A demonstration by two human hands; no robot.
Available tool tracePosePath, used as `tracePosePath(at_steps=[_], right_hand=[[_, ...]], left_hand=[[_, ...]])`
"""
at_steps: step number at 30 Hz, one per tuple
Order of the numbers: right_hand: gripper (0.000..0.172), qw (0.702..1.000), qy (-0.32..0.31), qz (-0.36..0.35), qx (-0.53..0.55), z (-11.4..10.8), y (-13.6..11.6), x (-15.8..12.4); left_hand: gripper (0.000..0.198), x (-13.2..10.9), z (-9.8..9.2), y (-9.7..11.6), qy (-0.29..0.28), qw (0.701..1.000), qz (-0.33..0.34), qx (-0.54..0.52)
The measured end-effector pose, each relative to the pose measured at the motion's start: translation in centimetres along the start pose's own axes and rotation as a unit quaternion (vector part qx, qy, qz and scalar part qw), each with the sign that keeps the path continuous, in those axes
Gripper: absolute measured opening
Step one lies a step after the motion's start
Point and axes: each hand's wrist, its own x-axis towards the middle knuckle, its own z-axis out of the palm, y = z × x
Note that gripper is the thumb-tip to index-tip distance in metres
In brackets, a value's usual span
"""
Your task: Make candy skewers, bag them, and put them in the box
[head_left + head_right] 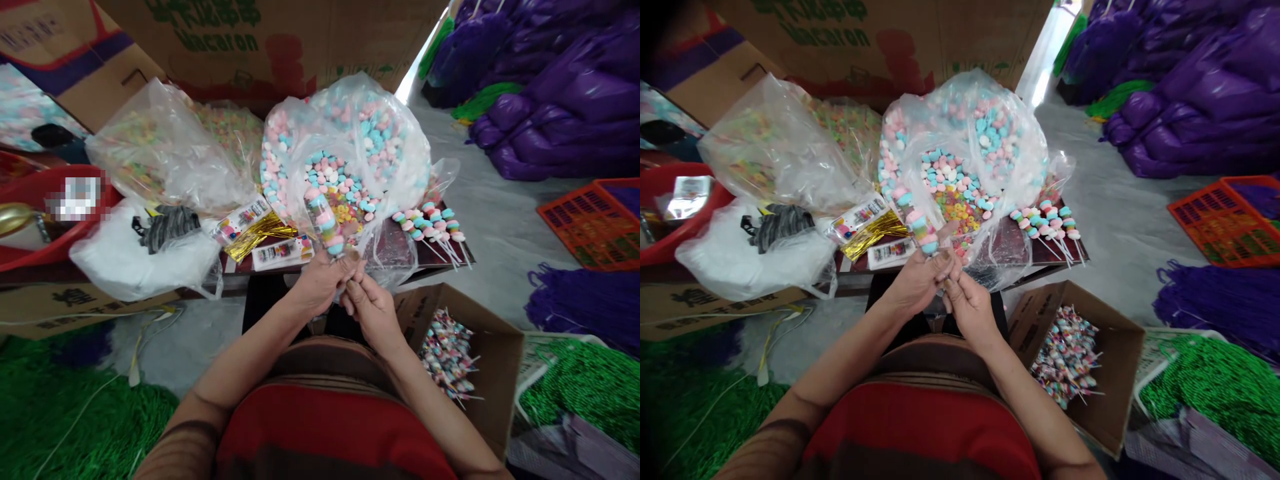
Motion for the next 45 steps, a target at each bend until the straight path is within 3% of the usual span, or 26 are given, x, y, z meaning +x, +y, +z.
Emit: tracePosePath(at_steps=[5, 9, 10, 12, 13, 16, 18, 19, 21, 22, 23, 25, 26, 27, 28, 30, 31, 33, 35, 37, 39, 42, 45], right_hand=[[0.042, 0.999, -0.003, 0.046, 0.009, 0.2, 0.2, 0.2], [0.040, 0.987, -0.111, 0.033, -0.111, -3.5, -0.9, 1.1], [0.035, 0.988, -0.078, 0.014, -0.133, -4.6, -1.4, 1.5], [0.031, 0.995, 0.008, -0.015, -0.099, -6.2, -2.3, 2.2], [0.039, 0.998, 0.022, -0.025, -0.055, -6.5, -2.8, 2.5], [0.069, 0.994, -0.058, -0.003, 0.089, -5.1, -3.8, 3.4], [0.063, 0.979, -0.108, 0.004, 0.170, -3.2, -4.2, 3.6], [0.052, 0.974, -0.110, 0.000, 0.199, -2.3, -4.2, 3.8], [0.034, 0.973, -0.071, -0.015, 0.217, -0.6, -4.2, 4.0], [0.029, 0.977, -0.034, -0.023, 0.207, 0.0, -4.0, 4.2], [0.027, 0.981, 0.008, -0.036, 0.189, 0.6, -3.8, 4.4], [0.026, 0.983, 0.081, -0.069, 0.153, 1.4, -3.3, 5.0], [0.026, 0.981, 0.103, -0.083, 0.142, 1.6, -3.0, 5.2], [0.026, 0.981, 0.106, -0.084, 0.137, 1.7, -2.8, 5.5], [0.028, 0.984, 0.088, -0.070, 0.135, 1.5, -2.7, 5.7], [0.038, 0.990, 0.011, -0.021, 0.138, 0.9, -2.9, 6.0], [0.046, 0.990, -0.035, 0.005, 0.136, 0.5, -3.0, 6.1], [0.059, 0.988, -0.100, 0.039, 0.112, -0.1, -3.5, 6.3], [0.061, 0.992, -0.099, 0.046, 0.060, -0.2, -3.8, 6.6], [0.054, 0.998, -0.056, 0.034, 0.006, 0.4, -3.7, 6.9], [0.046, 1.000, -0.006, 0.010, -0.023, 1.3, -3.1, 7.3], [0.036, 0.998, 0.046, -0.017, -0.027, 2.6, -1.7, 7.6], [0.031, 0.997, 0.067, -0.026, -0.009, 3.5, -0.6, 8.1]], left_hand=[[0.049, 0.0, -1.3, -1.5, 0.008, 1.000, -0.003, 0.015], [0.046, -0.3, -3.0, -1.0, -0.010, 1.000, -0.023, 0.008], [0.044, -0.6, -3.3, -0.9, -0.025, 0.999, -0.031, -0.004], [0.043, -1.3, -3.4, -1.1, -0.101, 0.990, -0.085, -0.042], [0.043, -1.7, -3.2, -1.5, -0.163, 0.976, -0.128, -0.067], [0.049, -2.5, -2.3, -2.9, -0.359, 0.893, -0.239, -0.127], [0.055, -2.7, -2.2, -3.4, -0.417, 0.865, -0.253, -0.117], [0.057, -2.7, -2.3, -3.4, -0.416, 0.872, -0.244, -0.088], [0.056, -2.5, -3.0, -2.9, -0.348, 0.917, -0.190, 0.047], [0.051, -2.3, -3.6, -2.6, -0.282, 0.936, -0.150, 0.149], [0.045, -2.1, -4.1, -2.2, -0.205, 0.937, -0.103, 0.265], [0.036, -1.7, -5.2, -1.8, -0.060, 0.894, -0.019, 0.445], [0.036, -1.6, -5.6, -1.7, -0.018, 0.877, 0.009, 0.481], [0.037, -1.5, -6.0, -1.8, -0.006, 0.880, 0.022, 0.475], [0.039, -1.6, -6.4, -1.9, -0.023, 0.903, 0.018, 0.429], [0.047, -2.0, -6.9, -2.1, -0.127, 0.960, -0.042, 0.246], [0.051, -2.3, -7.0, -2.2, -0.186, 0.969, -0.087, 0.139], [0.055, -2.8, -7.1, -2.0, -0.265, 0.951, -0.161, -0.025], [0.055, -3.0, -7.1, -1.7, -0.271, 0.943, -0.176, -0.084], [0.052, -2.8, -7.2, -1.4, -0.204, 0.970, -0.127, -0.043], [0.043, -2.4, -7.4, -1.2, -0.085, 0.992, -0.048, 0.082], [0.023, -2.0, -8.1, -1.4, 0.080, 0.956, 0.053, 0.278], [0.024, -2.1, -9.3, -1.8, 0.139, 0.931, 0.075, 0.329]])
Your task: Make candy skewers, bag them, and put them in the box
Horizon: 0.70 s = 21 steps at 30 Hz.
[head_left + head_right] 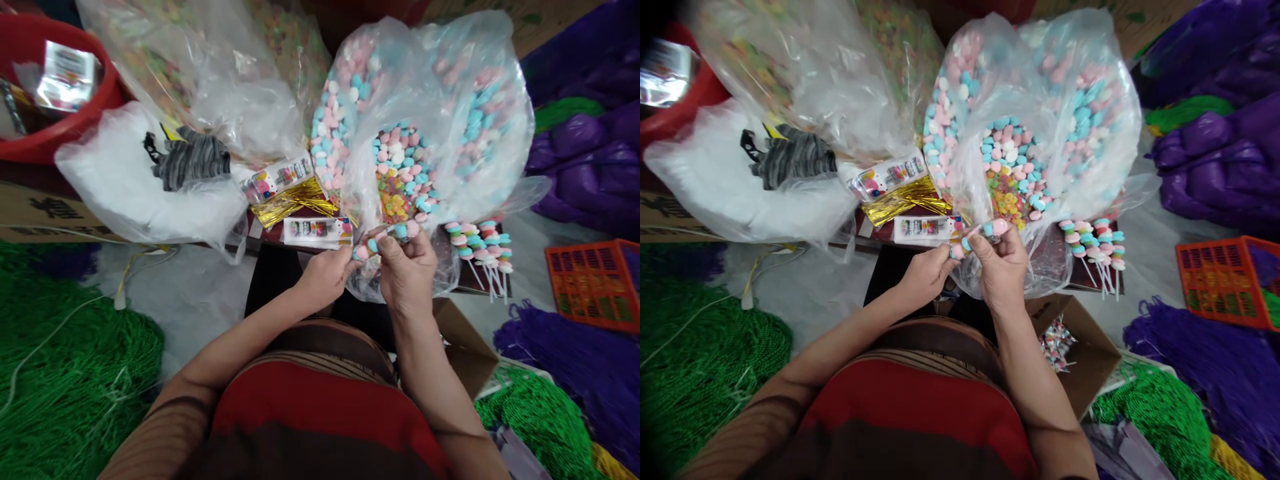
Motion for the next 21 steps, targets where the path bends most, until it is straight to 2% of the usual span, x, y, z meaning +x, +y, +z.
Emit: tracePosePath(at_steps=[2, 4, 7, 10, 14, 16, 18, 21], right_hand=[[0.030, 1.000, -0.023, 0.009, 0.009, 0.4, 0.5, 0.7], [0.029, 0.996, -0.083, 0.023, -0.014, 0.9, 0.9, 2.0], [0.028, 0.976, -0.166, -0.013, -0.139, 2.1, 1.8, 4.8], [0.018, 0.916, -0.211, -0.091, -0.328, 4.2, 3.1, 7.5], [0.019, 0.804, -0.232, -0.132, -0.531, 6.9, 4.2, 9.1], [0.020, 0.775, -0.235, -0.140, -0.569, 7.6, 4.5, 9.2], [0.020, 0.768, -0.238, -0.140, -0.578, 7.7, 4.8, 9.3], [0.021, 0.778, -0.226, -0.125, -0.572, 7.6, 5.3, 9.7]], left_hand=[[0.027, -0.1, -0.8, -0.7, -0.005, 0.999, -0.025, -0.043], [0.034, -0.2, -2.0, -1.3, -0.007, 0.989, -0.050, -0.142], [0.044, -0.2, -4.1, -1.7, 0.060, 0.951, -0.063, -0.297], [0.042, -0.1, -5.8, -1.2, 0.125, 0.922, -0.061, -0.361], [0.036, 0.0, -7.0, -0.8, 0.134, 0.907, -0.067, -0.393], [0.035, 0.0, -7.2, -0.9, 0.132, 0.902, -0.075, -0.404], [0.035, 0.1, -7.2, -1.1, 0.132, 0.898, -0.088, -0.410], [0.037, 0.3, -7.2, -1.5, 0.134, 0.894, -0.104, -0.416]])
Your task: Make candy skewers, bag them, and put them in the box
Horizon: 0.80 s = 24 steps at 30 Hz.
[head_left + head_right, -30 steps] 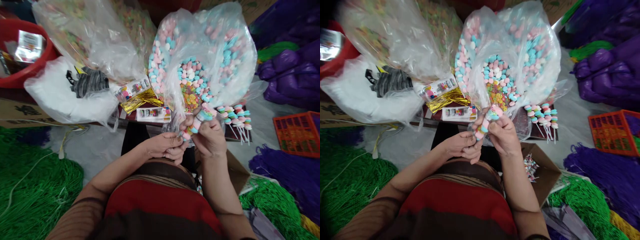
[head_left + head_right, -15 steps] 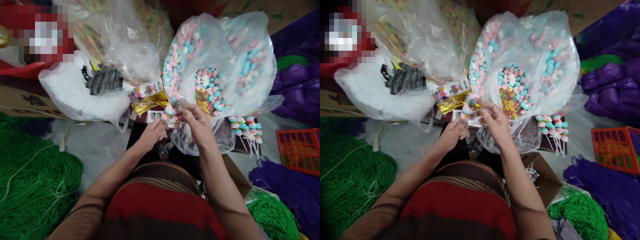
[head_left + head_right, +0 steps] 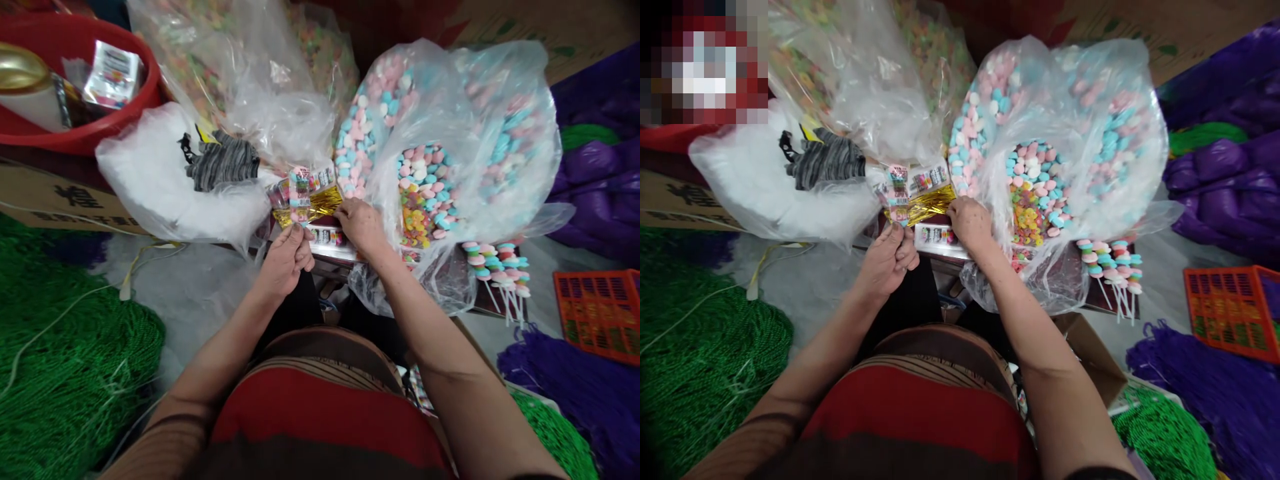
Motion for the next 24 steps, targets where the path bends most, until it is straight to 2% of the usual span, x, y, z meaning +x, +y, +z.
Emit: tracePosePath(at_steps=[9, 13, 17, 21, 24], right_hand=[[0.024, 0.998, 0.006, 0.029, 0.061, -0.2, 1.3, 0.6], [0.020, 0.991, 0.048, 0.052, 0.113, 0.1, 1.6, 0.4], [0.016, 0.961, 0.109, 0.084, 0.240, 0.3, 1.5, 0.1], [0.014, 0.919, 0.116, 0.100, 0.363, -0.8, 0.7, -0.8], [0.013, 0.904, 0.116, 0.072, 0.406, -2.1, -0.5, -2.5]], left_hand=[[0.037, 0.2, -0.4, 0.2, -0.001, 1.000, -0.004, -0.018], [0.038, 0.1, -0.2, 0.2, 0.002, 1.000, -0.011, -0.002], [0.037, 0.3, 0.2, 0.3, -0.001, 0.999, -0.031, 0.028], [0.031, 0.7, 0.9, 0.2, -0.004, 0.997, -0.042, 0.059], [0.029, 1.3, 1.6, -0.2, 0.002, 0.996, -0.033, 0.080]])
